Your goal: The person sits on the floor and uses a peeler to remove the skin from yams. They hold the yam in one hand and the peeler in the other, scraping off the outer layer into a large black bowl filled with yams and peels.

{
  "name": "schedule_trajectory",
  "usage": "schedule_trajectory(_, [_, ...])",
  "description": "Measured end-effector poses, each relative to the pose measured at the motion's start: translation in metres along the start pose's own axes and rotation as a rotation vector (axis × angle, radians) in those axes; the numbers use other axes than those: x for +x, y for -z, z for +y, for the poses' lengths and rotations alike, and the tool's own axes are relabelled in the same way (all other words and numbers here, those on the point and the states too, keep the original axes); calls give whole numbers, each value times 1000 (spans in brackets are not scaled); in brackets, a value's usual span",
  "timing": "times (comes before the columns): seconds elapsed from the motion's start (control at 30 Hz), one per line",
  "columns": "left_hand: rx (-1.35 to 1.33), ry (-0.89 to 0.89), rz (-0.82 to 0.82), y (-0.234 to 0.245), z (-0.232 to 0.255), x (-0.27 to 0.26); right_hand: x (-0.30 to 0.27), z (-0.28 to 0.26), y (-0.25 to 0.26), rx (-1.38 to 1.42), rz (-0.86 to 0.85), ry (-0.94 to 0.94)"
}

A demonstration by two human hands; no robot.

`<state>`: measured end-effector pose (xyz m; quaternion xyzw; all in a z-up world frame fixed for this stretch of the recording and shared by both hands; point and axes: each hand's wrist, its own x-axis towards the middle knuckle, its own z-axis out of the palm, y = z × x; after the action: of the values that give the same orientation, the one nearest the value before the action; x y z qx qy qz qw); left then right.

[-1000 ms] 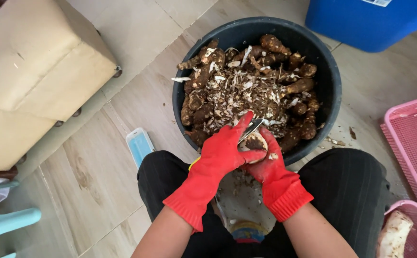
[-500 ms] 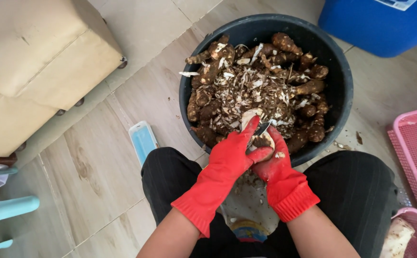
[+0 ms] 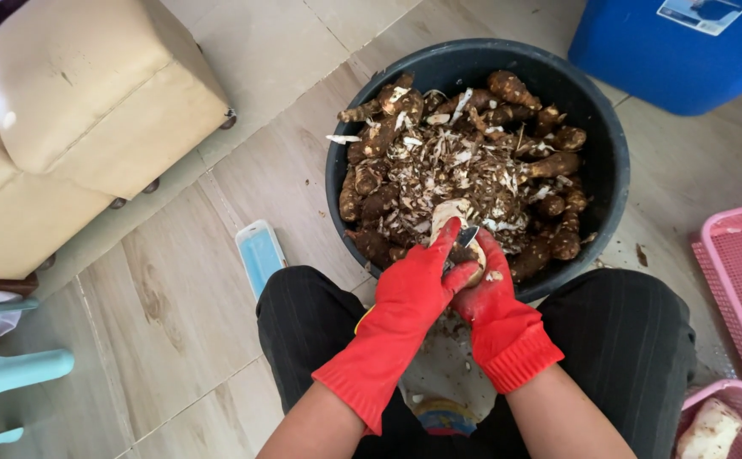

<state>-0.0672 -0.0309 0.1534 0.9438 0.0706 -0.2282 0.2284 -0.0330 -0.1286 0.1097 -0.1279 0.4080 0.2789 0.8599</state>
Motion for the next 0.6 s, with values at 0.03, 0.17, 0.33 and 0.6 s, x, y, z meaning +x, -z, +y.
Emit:
schedule_trajectory(0.03, [1, -1, 3, 3, 7, -5, 0, 0, -1, 0, -3, 1])
schedule_trajectory(0.17, [24, -37, -31, 8, 17, -17, 1, 2, -3, -20, -65, 0])
schedule_trajectory(0.33, [-39, 1, -18, 34, 3, 1, 13, -2, 4, -31, -125, 4])
schedule_trajectory(0.6, [32, -106, -35, 34, -20, 51, -9, -1, -21, 39, 29, -128])
